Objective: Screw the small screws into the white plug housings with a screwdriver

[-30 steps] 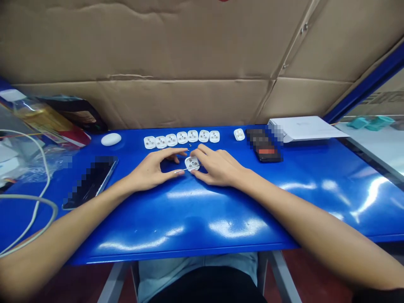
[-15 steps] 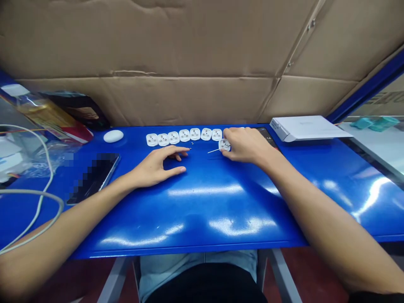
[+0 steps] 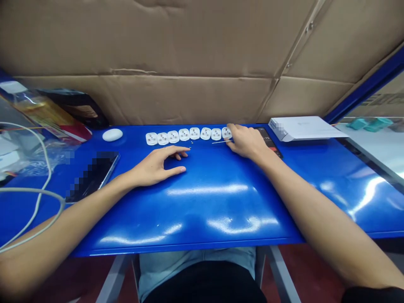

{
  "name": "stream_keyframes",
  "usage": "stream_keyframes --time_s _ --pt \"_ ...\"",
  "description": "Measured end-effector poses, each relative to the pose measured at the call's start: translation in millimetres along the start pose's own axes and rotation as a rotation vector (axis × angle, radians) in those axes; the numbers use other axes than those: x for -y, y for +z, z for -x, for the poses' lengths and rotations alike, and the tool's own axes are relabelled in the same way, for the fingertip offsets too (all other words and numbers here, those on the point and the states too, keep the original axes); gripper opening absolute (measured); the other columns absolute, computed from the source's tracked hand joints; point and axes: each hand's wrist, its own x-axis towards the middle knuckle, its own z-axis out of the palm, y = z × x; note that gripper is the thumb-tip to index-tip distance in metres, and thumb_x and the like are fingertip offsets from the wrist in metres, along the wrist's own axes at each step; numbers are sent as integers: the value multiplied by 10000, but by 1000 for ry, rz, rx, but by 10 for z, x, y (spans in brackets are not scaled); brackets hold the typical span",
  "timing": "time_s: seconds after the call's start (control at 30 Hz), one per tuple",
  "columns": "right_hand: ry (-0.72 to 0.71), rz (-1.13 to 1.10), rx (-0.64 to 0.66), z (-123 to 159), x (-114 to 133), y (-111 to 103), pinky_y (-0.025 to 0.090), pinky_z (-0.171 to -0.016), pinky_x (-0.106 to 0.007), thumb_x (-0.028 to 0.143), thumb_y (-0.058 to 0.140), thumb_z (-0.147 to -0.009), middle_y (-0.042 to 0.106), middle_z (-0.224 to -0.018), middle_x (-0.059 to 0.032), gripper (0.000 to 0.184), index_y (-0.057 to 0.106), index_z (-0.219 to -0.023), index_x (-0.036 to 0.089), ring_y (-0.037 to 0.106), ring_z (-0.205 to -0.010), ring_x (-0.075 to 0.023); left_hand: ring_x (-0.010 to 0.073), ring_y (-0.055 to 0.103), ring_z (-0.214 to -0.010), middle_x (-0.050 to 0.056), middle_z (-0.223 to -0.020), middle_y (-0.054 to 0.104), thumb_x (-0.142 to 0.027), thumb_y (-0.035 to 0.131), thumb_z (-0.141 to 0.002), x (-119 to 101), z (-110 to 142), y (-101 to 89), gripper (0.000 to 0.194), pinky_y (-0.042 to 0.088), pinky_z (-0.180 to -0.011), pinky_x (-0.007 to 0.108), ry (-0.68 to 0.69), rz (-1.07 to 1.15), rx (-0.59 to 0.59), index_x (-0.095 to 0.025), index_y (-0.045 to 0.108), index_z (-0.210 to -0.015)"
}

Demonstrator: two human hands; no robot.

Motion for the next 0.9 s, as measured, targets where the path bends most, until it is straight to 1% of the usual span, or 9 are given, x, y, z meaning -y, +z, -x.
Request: stream_keyframes --time_s 0.13,0.27,0.37,0.47,0.6,0.67,0.73,0.8,0.9 --pt "92 -37 -33 0 -50 -65 512 -788 -448 412 537 -991 768 -1248 -210 485 613 -1399 159 736 -1057 -410 270 689 -1175 102 -1356 725 -476 733 -964 14 2 2 610 548 -1076 456 5 1 5 -237 595 -1508" --pt "210 -10 -42 26 -83 -102 521 -773 -494 421 539 -981 756 -1218 -285 441 689 -1262 117 736 -1018 -453 270 689 -1176 103 -1360 725 -482 737 -962 9 1 -1 614 546 -1077 455 1 5 9 -238 597 -1508" --pt "246 -8 -44 57 -83 -99 514 -764 -473 455 562 -985 758 -1130 -319 422 730 -1127 95 742 -962 -424 274 699 -1166 108 -1353 730 -478 745 -956 4 0 -3 597 551 -1067 451 5 8 5 -231 618 -1485" --pt "264 -28 -29 88 -76 -129 492 -721 -441 436 619 -958 764 -987 -306 360 753 -991 104 739 -856 -371 273 699 -1169 105 -1353 730 -472 751 -953 5 1 -3 600 551 -1069 449 5 11 6 -243 612 -1491" --pt "195 -89 34 127 9 -226 451 -633 -371 379 675 -899 766 -822 -181 235 758 -901 160 704 -696 -283 267 687 -1173 104 -1349 723 -455 752 -956 8 1 -3 632 546 -1071 454 -10 30 6 -238 580 -1524" --pt "128 -118 59 153 113 -264 462 -651 -364 386 700 -871 770 -805 -142 210 753 -878 183 721 -736 -297 268 687 -1170 110 -1345 724 -437 754 -957 7 0 -1 631 546 -1068 454 -18 38 6 -227 579 -1526" --pt "52 -153 75 190 254 -277 486 -695 -369 428 699 -881 798 -874 -103 221 754 -938 222 741 -809 -308 269 690 -1166 113 -1338 727 -423 756 -955 9 -2 2 631 547 -1066 452 -17 39 3 -222 578 -1526" --pt "-25 -215 59 238 407 -269 519 -742 -386 462 732 -875 816 -982 -103 282 749 -1018 220 755 -882 -323 269 695 -1160 109 -1329 732 -418 760 -950 14 -4 7 631 551 -1061 446 -9 37 -3 -225 579 -1523" --pt "-132 -367 28 323 609 -242 554 -799 -400 418 756 -884 818 -1047 -98 279 737 -1072 212 762 -930 -315 267 699 -1159 103 -1329 731 -429 758 -950 28 -3 14 631 553 -1060 442 0 34 -6 -232 574 -1521"
